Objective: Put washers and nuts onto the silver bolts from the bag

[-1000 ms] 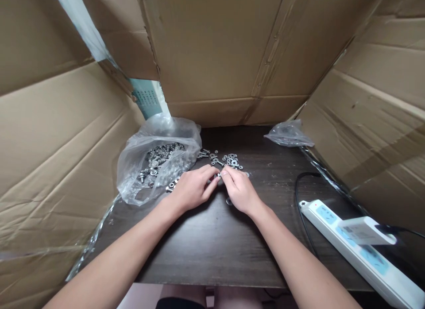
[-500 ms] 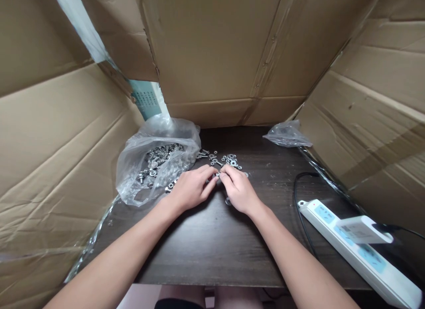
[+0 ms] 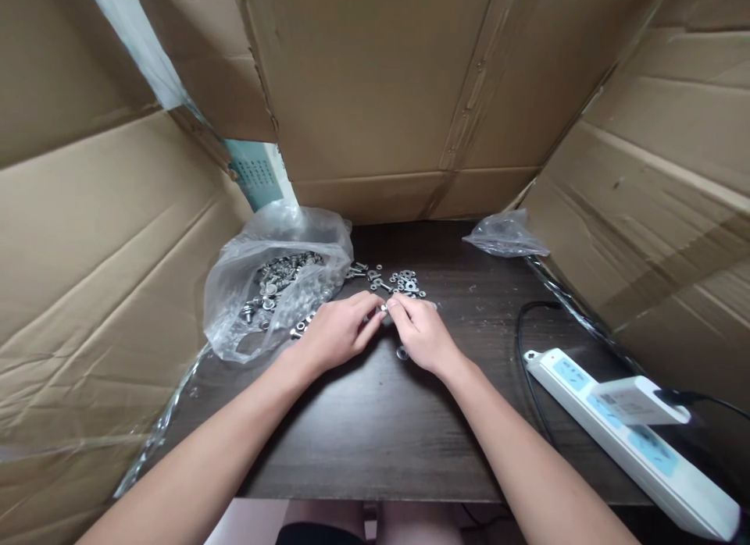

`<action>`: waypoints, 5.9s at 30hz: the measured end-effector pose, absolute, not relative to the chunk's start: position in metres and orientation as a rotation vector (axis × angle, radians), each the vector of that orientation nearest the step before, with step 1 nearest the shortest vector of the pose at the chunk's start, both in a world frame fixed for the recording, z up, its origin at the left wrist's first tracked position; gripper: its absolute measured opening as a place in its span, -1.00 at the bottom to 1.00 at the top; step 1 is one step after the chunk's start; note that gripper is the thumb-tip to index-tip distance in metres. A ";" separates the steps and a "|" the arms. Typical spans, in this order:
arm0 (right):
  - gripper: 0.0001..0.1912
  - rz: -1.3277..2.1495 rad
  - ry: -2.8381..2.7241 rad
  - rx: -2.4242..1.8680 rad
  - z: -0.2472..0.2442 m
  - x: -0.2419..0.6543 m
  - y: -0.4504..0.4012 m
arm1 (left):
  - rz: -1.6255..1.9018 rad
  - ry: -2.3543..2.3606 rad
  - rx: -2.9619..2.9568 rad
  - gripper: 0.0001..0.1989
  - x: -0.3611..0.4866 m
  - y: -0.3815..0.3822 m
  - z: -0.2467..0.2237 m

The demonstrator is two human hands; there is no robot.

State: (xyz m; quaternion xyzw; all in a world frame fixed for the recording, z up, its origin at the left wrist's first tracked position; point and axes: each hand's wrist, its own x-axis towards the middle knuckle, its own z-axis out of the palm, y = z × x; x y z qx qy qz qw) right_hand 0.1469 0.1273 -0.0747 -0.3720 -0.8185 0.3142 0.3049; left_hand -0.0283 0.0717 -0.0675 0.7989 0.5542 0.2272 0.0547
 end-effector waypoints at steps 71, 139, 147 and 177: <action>-0.62 0.885 -2.164 -0.948 -0.074 0.146 0.126 | 0.549 1.741 2.471 -0.74 -0.025 0.070 -0.063; -0.77 0.857 -2.117 -0.913 -0.071 0.147 0.125 | 0.636 1.791 2.426 -0.74 -0.027 0.072 -0.066; -0.64 0.820 -2.146 -0.957 -0.077 0.144 0.127 | 0.665 1.782 2.442 -0.74 -0.026 0.070 -0.067; -0.93 0.761 -2.109 -0.902 -0.075 0.147 0.126 | 0.652 1.805 2.389 -0.74 -0.028 0.072 -0.066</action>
